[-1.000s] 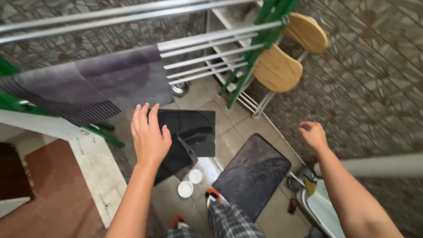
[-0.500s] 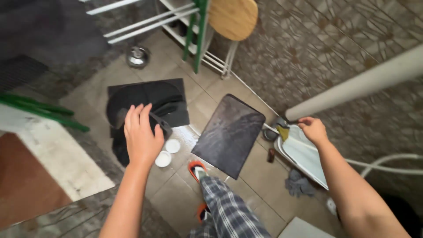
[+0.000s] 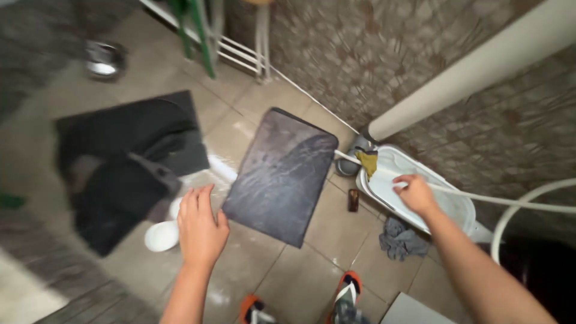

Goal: The recorder cleans a floor mat in a bathroom setting using water, soap, and a brush.

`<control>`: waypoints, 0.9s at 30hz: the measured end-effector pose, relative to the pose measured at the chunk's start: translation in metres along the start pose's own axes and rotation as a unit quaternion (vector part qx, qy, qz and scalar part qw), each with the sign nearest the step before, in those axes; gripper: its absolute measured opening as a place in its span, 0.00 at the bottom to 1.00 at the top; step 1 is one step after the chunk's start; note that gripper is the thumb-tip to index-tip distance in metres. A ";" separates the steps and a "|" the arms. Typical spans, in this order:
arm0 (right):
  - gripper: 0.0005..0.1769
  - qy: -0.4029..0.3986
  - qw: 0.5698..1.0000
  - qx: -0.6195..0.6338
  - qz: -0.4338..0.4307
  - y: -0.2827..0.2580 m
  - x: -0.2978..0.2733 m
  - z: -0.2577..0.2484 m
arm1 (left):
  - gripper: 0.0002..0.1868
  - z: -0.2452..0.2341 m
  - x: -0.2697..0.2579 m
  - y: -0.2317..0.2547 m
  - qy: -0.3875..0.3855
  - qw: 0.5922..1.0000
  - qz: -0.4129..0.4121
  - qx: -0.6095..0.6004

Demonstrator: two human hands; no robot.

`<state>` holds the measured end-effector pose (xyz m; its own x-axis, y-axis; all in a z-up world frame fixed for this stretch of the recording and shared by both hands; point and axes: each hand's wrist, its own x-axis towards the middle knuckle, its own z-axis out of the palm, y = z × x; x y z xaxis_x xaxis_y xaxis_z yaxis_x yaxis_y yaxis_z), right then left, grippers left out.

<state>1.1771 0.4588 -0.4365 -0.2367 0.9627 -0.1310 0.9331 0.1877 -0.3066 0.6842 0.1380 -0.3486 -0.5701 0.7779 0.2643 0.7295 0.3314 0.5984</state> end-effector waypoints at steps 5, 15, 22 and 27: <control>0.15 -0.023 0.999 0.029 0.032 0.102 0.022 0.123 | 0.35 0.217 -0.017 -0.023 -0.105 0.993 -0.006 0.046; 0.33 -0.125 0.989 0.023 0.070 0.239 0.098 0.397 | 0.44 0.564 -0.039 -0.105 -0.308 0.937 0.001 0.165; 0.56 -0.111 0.975 -0.048 0.184 0.126 0.110 0.423 | 0.57 0.619 -0.004 -0.088 -0.405 0.894 -0.032 0.188; 0.53 0.021 0.973 0.091 -0.210 0.140 0.075 0.361 | 0.54 0.632 -0.008 -0.087 -0.383 0.901 -0.043 0.200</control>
<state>1.1920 0.4867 -0.8293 -0.5719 0.8165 0.0786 0.6922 0.5318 -0.4879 0.8642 0.4398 -0.8806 -0.3140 0.8296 -0.4617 0.8607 0.4540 0.2305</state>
